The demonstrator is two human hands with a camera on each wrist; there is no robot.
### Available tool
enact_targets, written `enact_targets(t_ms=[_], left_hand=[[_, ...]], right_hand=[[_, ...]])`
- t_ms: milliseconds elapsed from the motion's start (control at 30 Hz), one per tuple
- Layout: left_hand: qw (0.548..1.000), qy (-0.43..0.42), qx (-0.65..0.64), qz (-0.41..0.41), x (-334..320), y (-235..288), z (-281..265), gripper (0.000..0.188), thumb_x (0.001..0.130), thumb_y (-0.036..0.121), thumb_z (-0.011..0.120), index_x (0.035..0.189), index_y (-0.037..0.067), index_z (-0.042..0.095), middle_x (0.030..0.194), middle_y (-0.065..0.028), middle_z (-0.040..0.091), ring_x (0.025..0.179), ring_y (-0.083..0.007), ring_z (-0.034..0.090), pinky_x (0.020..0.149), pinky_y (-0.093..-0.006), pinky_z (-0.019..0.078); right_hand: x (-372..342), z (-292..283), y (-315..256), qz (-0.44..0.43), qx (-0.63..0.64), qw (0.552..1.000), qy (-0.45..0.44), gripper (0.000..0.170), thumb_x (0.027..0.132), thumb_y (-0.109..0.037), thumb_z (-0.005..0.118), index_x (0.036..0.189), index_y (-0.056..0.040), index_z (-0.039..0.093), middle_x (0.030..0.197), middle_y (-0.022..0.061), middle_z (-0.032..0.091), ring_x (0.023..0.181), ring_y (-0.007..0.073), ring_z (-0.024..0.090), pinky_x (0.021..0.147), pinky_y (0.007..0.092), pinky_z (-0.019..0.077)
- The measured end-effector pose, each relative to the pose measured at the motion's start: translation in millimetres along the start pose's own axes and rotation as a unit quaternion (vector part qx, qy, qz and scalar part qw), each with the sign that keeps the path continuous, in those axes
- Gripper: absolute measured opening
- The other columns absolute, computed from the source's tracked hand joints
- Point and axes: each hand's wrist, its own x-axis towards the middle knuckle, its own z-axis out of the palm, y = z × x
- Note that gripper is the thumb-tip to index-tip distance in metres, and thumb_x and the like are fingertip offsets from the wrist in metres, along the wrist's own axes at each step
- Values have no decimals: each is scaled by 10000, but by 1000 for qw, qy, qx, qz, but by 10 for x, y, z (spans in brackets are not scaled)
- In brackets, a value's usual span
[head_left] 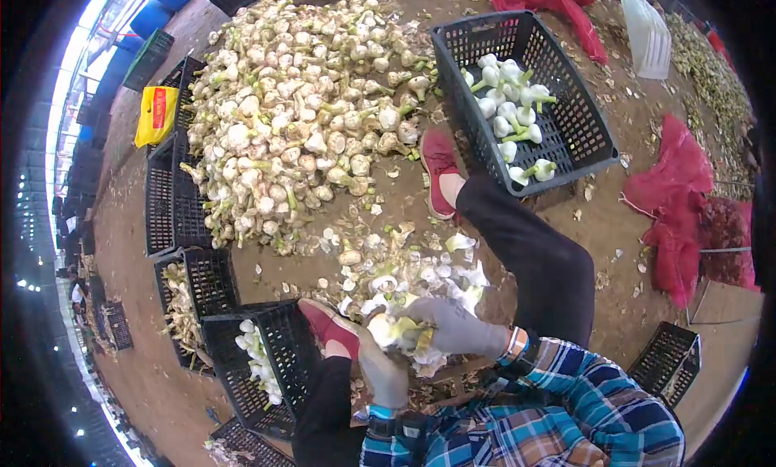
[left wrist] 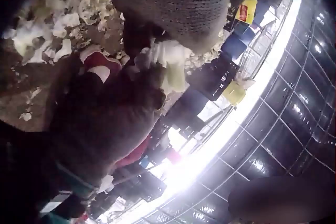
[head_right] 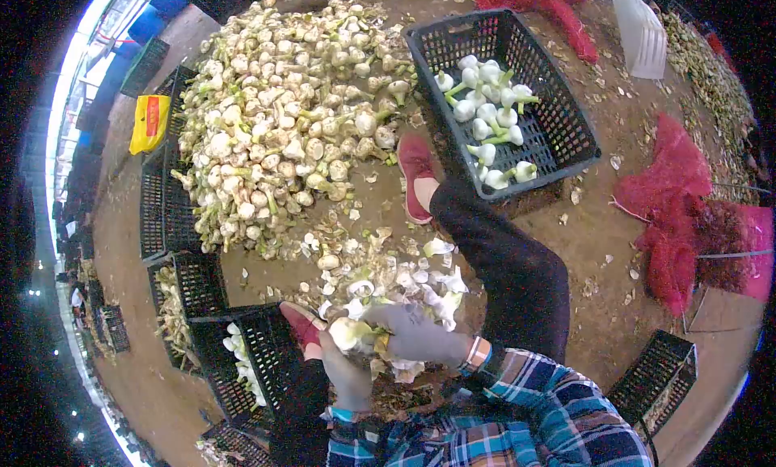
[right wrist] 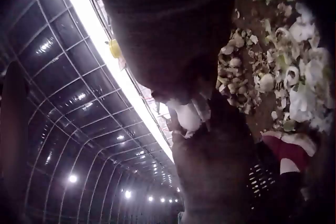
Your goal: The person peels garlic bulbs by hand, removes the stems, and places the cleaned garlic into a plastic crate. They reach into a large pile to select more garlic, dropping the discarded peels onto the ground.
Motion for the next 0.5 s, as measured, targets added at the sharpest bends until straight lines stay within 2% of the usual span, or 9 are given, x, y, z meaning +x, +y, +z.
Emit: enact_targets(t_ms=[100, 167, 233, 267, 300, 367, 400, 433, 500], left_hand=[[991, -32, -85, -98, 235, 21, -83, 383, 983, 203, 393, 1277, -28, 477, 1110, -147, 618, 945, -221, 638, 849, -330, 508], [993, -84, 79, -38, 338, -129, -243, 358, 970, 170, 441, 1268, -23, 485, 1122, -135, 614, 1012, -254, 620, 889, -371, 504], [995, 29, 27, 88, 246, -129, -173, 312, 964, 145, 463, 1246, 11, 483, 1132, -119, 590, 1077, -243, 565, 947, -379, 466], [963, 69, 185, 185, 156, -145, -117, 308, 881, 18, 561, 1186, -11, 528, 1149, -126, 584, 1133, -231, 527, 964, -358, 444], [962, 69, 189, 183, 140, -123, -148, 308, 881, 18, 561, 1186, -11, 528, 1149, -126, 584, 1133, -231, 527, 964, -358, 444], [885, 4, 370, 284, 114, -83, -219, 271, 839, -24, 607, 1109, -18, 584, 1141, -119, 583, 1043, -216, 573, 885, -327, 487], [969, 41, 223, 97, 114, -137, -260, 224, 833, 4, 616, 1057, -8, 616, 1116, -120, 599, 926, -200, 614, 787, -294, 511], [969, 41, 222, 98, 109, -60, -210, 224, 833, 4, 616, 1057, -8, 616, 1116, -120, 599, 926, -200, 614, 787, -294, 511], [999, -2, -23, -29, 101, 188, -92, 235, 850, 34, 607, 1079, -20, 601, 1024, -109, 649, 926, -195, 641, 783, -313, 516]], right_hand=[[-11, -50, -22, 40, 37, 995, -79, 258, 823, -181, 711, 999, -10, 632, 880, 131, 646, 823, 260, 627, 732, 354, 482], [-5, -72, -55, 157, 92, 981, -71, 248, 818, -178, 707, 988, -13, 635, 872, 126, 651, 815, 252, 623, 723, 352, 480], [4, -65, -20, 158, 51, 985, -55, 233, 831, -182, 698, 980, -15, 636, 859, 127, 647, 806, 227, 615, 717, 343, 476], [11, -62, 13, 102, 38, 992, -64, 226, 838, -187, 696, 973, -14, 639, 854, 124, 645, 801, 213, 612, 714, 340, 476], [0, -40, 41, 48, 27, 996, -73, 220, 846, -192, 694, 965, -14, 642, 849, 122, 642, 796, 200, 609, 711, 336, 476], [-28, 7, 72, 62, 30, 995, -73, 228, 843, -197, 707, 956, -9, 646, 851, 110, 643, 795, 180, 603, 709, 331, 475], [-31, 9, 81, 73, 28, 994, -72, 236, 840, -202, 720, 947, -5, 650, 853, 98, 643, 793, 160, 597, 708, 326, 473], [-14, -39, 74, 72, 28, 994, -72, 236, 840, -202, 720, 947, -5, 650, 853, 98, 643, 793, 160, 597, 708, 326, 473], [48, -195, 16, 150, 77, 981, -98, 257, 803, -176, 758, 964, -7, 651, 852, 63, 648, 801, 117, 578, 717, 314, 470]])
